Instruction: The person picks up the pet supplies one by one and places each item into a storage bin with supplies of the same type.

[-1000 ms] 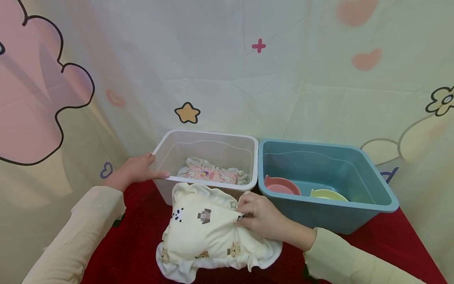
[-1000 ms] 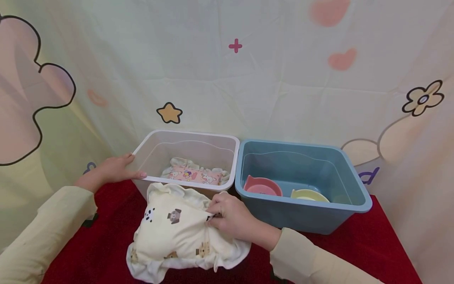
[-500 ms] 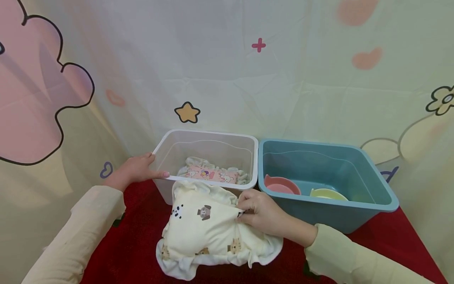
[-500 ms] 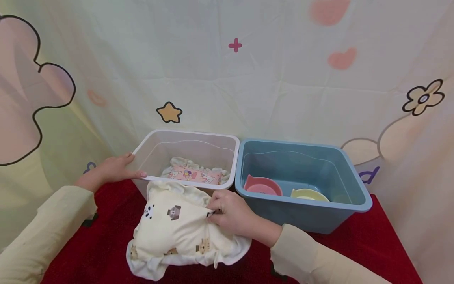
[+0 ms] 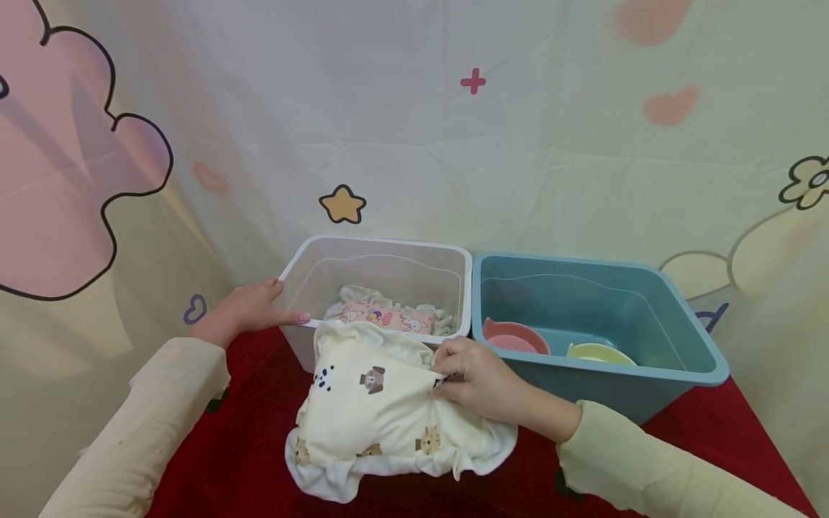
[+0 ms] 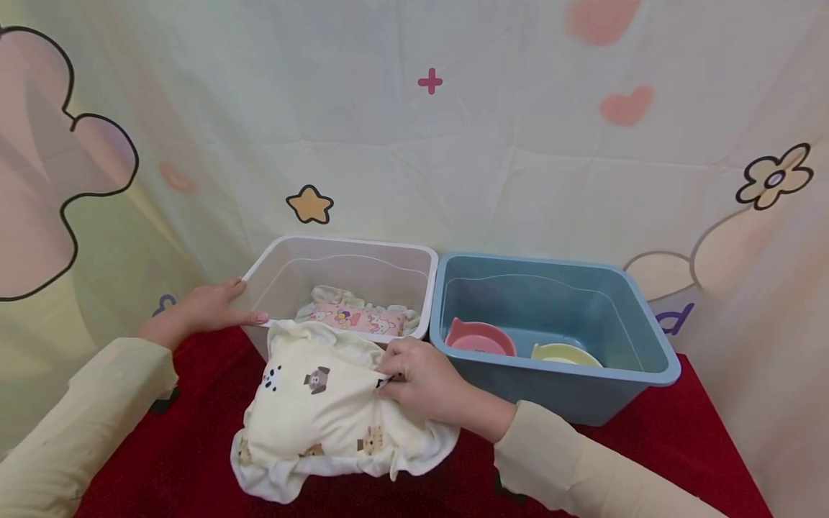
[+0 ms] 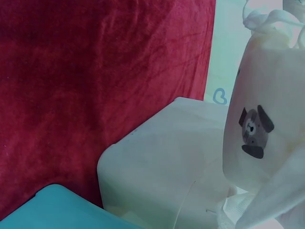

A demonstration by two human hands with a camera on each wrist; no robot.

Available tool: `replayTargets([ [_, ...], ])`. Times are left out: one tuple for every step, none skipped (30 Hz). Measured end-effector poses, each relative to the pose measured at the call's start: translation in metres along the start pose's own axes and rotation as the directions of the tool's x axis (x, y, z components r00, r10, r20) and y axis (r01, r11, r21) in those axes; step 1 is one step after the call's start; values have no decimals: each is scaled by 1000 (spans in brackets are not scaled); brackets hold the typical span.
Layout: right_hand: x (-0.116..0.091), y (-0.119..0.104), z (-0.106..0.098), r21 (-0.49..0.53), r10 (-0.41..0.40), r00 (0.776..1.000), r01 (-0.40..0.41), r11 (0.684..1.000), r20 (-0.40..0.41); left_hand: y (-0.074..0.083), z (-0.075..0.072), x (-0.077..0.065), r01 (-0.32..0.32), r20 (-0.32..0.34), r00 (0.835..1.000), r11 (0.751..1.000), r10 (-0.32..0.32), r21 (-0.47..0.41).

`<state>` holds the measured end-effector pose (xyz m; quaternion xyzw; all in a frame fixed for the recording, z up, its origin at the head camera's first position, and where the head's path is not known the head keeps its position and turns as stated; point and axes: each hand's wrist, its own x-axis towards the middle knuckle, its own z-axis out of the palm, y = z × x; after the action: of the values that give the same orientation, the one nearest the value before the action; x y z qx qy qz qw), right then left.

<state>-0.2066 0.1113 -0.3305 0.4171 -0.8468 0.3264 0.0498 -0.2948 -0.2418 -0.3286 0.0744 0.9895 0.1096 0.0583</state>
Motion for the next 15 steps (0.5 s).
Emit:
replayTargets([
  [0,0,0,-3,-4,1000,4,1000,-1,0,0,0,-4,-3,1000,1000,4,5],
  [1,1,0,-8,-8,1000,8,1000,-2,-1,0,0,-7,-7,1000,1000,7,9],
  [1,1,0,-12,-9,1000,9,1000,-3,-1,0,0,-10,-9,1000,1000,10,11],
  [1,1,0,-15,-11,1000,11,1000,-3,-1,0,0,-13,-12,1000,1000,13,14],
  [1,1,0,-17,-12,1000,12,1000,-4,-1,0,0,-14,-14,1000,1000,14,15],
  [1,1,0,-20,-15,1000,15,1000,-5,-1,0,0,-13,-14,1000,1000,14,16],
  [2,0,0,-19,-9,1000,9,1000,-5,-1,0,0,-11,-13,1000,1000,12,14],
  [2,0,-1,-22,-9,1000,9,1000,-6,-1,0,1,-7,-10,1000,1000,7,9],
  [2,-1,-1,-24,-9,1000,9,1000,-6,0,0,0,-2,-7,1000,1000,2,1],
  [3,-1,-1,-23,-10,1000,10,1000,-7,0,0,1,3,-4,1000,1000,-3,-5],
  [3,-2,-2,-23,-8,1000,8,1000,-8,0,0,1,8,-1,1000,1000,-8,-13],
  [4,-2,-2,-23,-8,1000,8,1000,-8,0,0,1,10,1,1000,1000,-10,-16],
  [5,-2,-3,-19,-6,1000,6,1000,-8,0,0,1,11,1,1000,1000,-11,-18],
  [5,-3,-4,-16,-6,1000,6,1000,-9,0,1,1,13,1,1000,1000,-13,-19],
  [6,-3,-4,-9,-2,1000,2,1000,-10,0,1,1,12,1,1000,1000,-12,-19],
])
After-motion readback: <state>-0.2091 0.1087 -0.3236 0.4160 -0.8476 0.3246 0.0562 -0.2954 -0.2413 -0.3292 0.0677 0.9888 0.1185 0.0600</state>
